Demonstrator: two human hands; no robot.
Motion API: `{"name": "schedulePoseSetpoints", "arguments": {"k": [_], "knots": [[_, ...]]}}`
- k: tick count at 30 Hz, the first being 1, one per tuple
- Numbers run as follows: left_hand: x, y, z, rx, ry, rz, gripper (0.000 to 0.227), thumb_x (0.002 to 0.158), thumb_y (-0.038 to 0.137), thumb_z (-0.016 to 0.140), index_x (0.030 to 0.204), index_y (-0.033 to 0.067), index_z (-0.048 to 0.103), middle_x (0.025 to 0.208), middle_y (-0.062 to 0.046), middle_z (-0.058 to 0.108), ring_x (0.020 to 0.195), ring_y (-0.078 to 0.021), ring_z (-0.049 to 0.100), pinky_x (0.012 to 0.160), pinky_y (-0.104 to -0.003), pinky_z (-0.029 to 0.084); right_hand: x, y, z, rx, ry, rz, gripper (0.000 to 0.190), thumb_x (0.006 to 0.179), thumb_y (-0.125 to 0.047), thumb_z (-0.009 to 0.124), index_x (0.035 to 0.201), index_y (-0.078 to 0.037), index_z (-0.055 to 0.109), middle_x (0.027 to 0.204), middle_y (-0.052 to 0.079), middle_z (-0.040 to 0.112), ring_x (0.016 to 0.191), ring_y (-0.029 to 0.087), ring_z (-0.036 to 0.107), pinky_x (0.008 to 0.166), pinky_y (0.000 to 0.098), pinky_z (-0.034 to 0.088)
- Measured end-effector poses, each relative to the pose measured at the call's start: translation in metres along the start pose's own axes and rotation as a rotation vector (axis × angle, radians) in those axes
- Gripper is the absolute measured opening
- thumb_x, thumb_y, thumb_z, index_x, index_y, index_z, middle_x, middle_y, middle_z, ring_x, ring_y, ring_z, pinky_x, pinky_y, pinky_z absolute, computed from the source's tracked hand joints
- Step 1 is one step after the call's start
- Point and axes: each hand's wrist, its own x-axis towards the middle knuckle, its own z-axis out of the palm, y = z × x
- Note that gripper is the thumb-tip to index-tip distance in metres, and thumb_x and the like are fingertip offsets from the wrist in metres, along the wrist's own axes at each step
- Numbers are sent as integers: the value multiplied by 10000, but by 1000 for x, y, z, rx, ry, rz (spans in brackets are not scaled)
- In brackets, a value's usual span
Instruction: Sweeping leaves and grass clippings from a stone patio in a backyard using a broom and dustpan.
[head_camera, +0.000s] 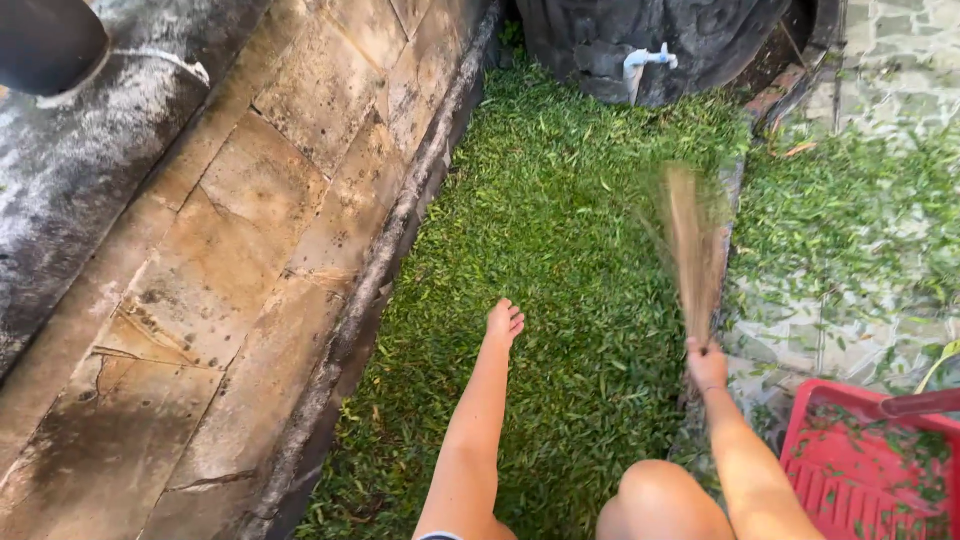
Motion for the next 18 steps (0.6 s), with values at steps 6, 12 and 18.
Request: {"name": "schedulePoseSetpoints", "arguments": {"k": [6, 12, 18], "knots": [[7, -5, -31, -69, 18, -14, 510, 1020, 378, 514, 1457, 115, 532, 1341, -68, 655, 1010, -214, 652, 802, -374, 544, -38, -96, -7, 458, 507, -60, 440, 1064, -413, 626, 1172, 14, 617, 1028, 181, 729, 912, 329, 707, 820, 498, 544], [15, -3, -51, -162, -13, -50, 482, 998, 374, 535, 1407, 120, 544, 1284, -52, 660, 991, -220, 677, 825, -393, 557, -102, -260, 0, 511, -459, 20, 421, 990, -408, 591, 1270, -93, 579, 711, 79, 565, 514, 222, 545, 482, 413, 491], [22, -3, -63, -322, -63, -73, 489, 983, 374, 548, 1413, 142, 526, 1256, -67, 640, 1006, -240, 656, 831, -397, 536, -28, -289, 105, -371, -677, -519, 563, 964, -520, 577, 1346, -108, 610, 1126, 181, 712, 975, 295, 682, 914, 441, 549]]}}
